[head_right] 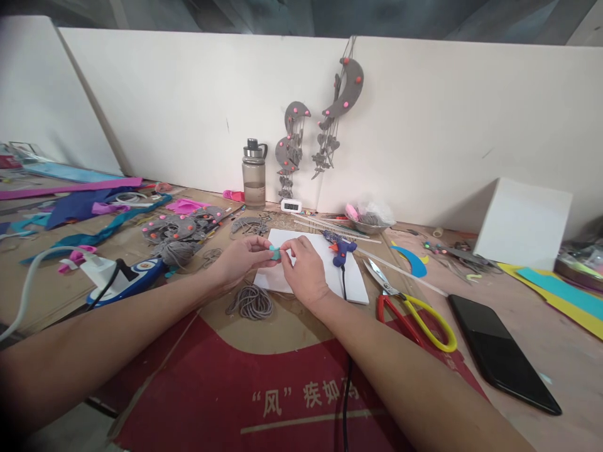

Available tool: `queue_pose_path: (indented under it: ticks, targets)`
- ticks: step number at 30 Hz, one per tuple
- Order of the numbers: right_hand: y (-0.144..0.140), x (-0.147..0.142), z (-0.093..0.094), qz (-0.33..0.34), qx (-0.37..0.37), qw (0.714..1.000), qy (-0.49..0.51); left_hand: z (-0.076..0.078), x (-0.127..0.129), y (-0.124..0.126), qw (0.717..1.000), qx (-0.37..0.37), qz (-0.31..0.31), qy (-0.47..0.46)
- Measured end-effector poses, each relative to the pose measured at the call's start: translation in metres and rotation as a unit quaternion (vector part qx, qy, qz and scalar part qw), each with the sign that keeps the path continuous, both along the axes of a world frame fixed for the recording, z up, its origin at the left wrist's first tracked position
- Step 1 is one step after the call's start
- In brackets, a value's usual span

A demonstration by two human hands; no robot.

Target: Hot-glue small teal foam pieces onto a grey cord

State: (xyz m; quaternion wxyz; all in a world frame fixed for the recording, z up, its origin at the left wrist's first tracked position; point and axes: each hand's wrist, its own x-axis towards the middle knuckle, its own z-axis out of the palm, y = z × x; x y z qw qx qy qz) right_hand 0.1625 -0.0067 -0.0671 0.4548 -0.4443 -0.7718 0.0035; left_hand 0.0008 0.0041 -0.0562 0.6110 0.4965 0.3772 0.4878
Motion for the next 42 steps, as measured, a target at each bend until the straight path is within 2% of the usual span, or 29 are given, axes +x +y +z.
queue_pose_path:
  ticks: [10,15,18,21,24,26,28,30,33,34,37,39,40,41,42]
  targets:
    - [-0.001,-0.001,-0.001,-0.013,-0.011,1.0,-0.023,-0.005,0.003,0.003,1.0,0.016,0.011,0.008]
    - [0.002,0.0,0.005,-0.02,-0.066,0.997,-0.031,-0.006,0.0,0.012,0.998,0.047,0.037,0.035]
    - [0.001,0.003,0.022,-0.025,-0.107,0.991,-0.077,-0.002,-0.01,0.021,0.987,0.111,0.079,0.089]
    - [-0.01,0.004,0.049,-0.008,-0.17,0.979,-0.115,0.004,-0.022,0.029,0.962,0.172,0.15,0.148]
    - [-0.034,-0.001,0.079,0.04,-0.212,0.967,-0.134,0.009,-0.033,0.032,0.933,0.216,0.216,0.189]
    - [-0.056,-0.007,0.096,0.106,-0.228,0.955,-0.16,0.012,-0.037,0.033,0.924,0.236,0.244,0.177]
    - [-0.079,-0.012,0.11,0.164,-0.239,0.936,-0.201,0.012,-0.038,0.034,0.932,0.233,0.242,0.135]
    - [-0.097,-0.012,0.122,0.222,-0.27,0.905,-0.245,0.011,-0.037,0.035,0.95,0.207,0.221,0.078]
    - [-0.103,-0.001,0.136,0.279,-0.333,0.855,-0.285,0.008,-0.035,0.036,0.975,0.155,0.161,-0.012]
    - [-0.098,0.006,0.139,0.272,-0.348,0.851,-0.283,0.008,-0.034,0.035,0.979,0.143,0.139,-0.035]
    - [-0.063,0.032,0.137,0.162,-0.367,0.888,-0.226,0.006,-0.032,0.034,0.984,0.129,0.097,-0.069]
    - [-0.032,0.05,0.124,0.015,-0.328,0.933,-0.147,0.006,-0.031,0.032,0.986,0.128,0.087,-0.069]
    - [-0.017,0.058,0.115,-0.083,-0.285,0.945,-0.135,0.005,-0.03,0.032,0.986,0.127,0.083,-0.066]
    - [-0.005,0.065,0.104,-0.165,-0.254,0.94,-0.155,0.005,-0.028,0.031,0.987,0.127,0.079,-0.061]
    - [0.006,0.07,0.092,-0.235,-0.251,0.922,-0.177,0.004,-0.027,0.031,0.987,0.129,0.077,-0.057]
